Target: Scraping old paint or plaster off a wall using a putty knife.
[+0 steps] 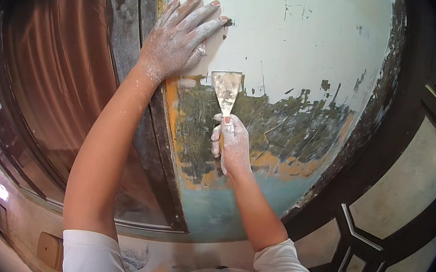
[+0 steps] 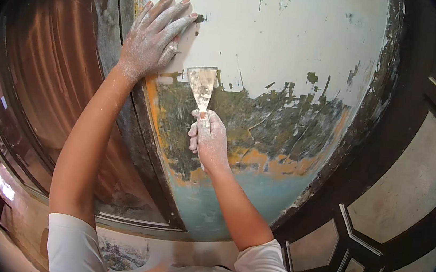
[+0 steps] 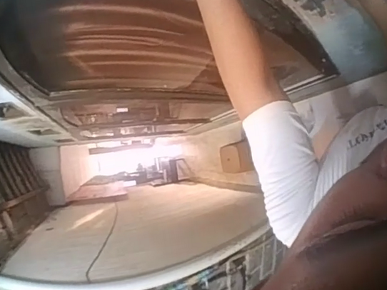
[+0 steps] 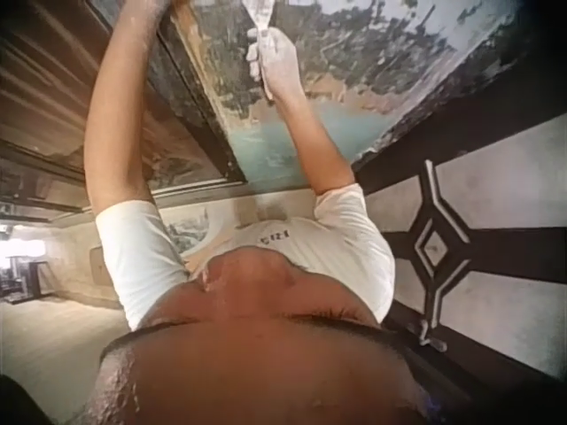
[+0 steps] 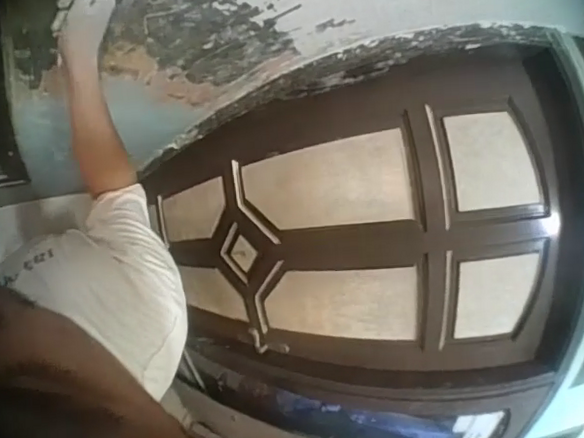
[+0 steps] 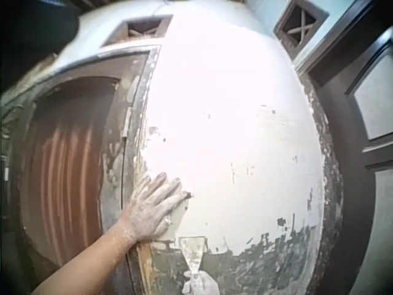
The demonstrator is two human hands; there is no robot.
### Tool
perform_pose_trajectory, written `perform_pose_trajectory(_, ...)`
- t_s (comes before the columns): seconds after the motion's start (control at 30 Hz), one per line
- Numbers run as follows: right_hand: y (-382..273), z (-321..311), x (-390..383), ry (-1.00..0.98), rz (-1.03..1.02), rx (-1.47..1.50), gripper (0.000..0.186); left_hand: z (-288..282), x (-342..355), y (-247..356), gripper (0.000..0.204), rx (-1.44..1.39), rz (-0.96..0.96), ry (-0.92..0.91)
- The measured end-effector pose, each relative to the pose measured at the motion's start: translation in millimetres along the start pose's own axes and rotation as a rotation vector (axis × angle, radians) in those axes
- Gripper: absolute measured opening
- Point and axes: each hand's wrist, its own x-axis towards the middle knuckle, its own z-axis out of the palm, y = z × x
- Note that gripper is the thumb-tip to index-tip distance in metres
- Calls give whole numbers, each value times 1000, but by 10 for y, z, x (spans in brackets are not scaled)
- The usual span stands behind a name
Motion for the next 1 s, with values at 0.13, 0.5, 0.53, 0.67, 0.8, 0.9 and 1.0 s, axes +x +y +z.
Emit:
perform_pose_trajectory(0.13, -323, 26, 201, -28, -104, 5, 32, 10, 40, 1, 61, -29, -21, 13)
perform_pose_trajectory(0.5, -153, -675, -238, 184, -197, 291, 34, -51, 34, 47, 57, 13, -68, -99)
perform_pose_trajectory(0.53, -147, -789, -236, 264, -252, 134, 34, -64, 45, 50, 55, 34, -57, -74)
perform_pose_trajectory(0.67, -266, -855, -410, 385, -237, -126, 36, -88, 76, 63, 55, 7, -69, -90)
perform_pose_trajectory(0.8, -144, -1065, -472, 377, -244, -280, 39, -112, 140, 192, 58, 61, -131, -155)
perform_pose_trajectory(0.9, -84, -1171, -383, 430, -419, -347, 38, -77, 149, 318, 59, 65, -215, -145)
perform_pose_trajectory(1.0, -139, -1136, -392, 390, -484, -358, 42, -73, 103, 509, 64, 43, -276, -140)
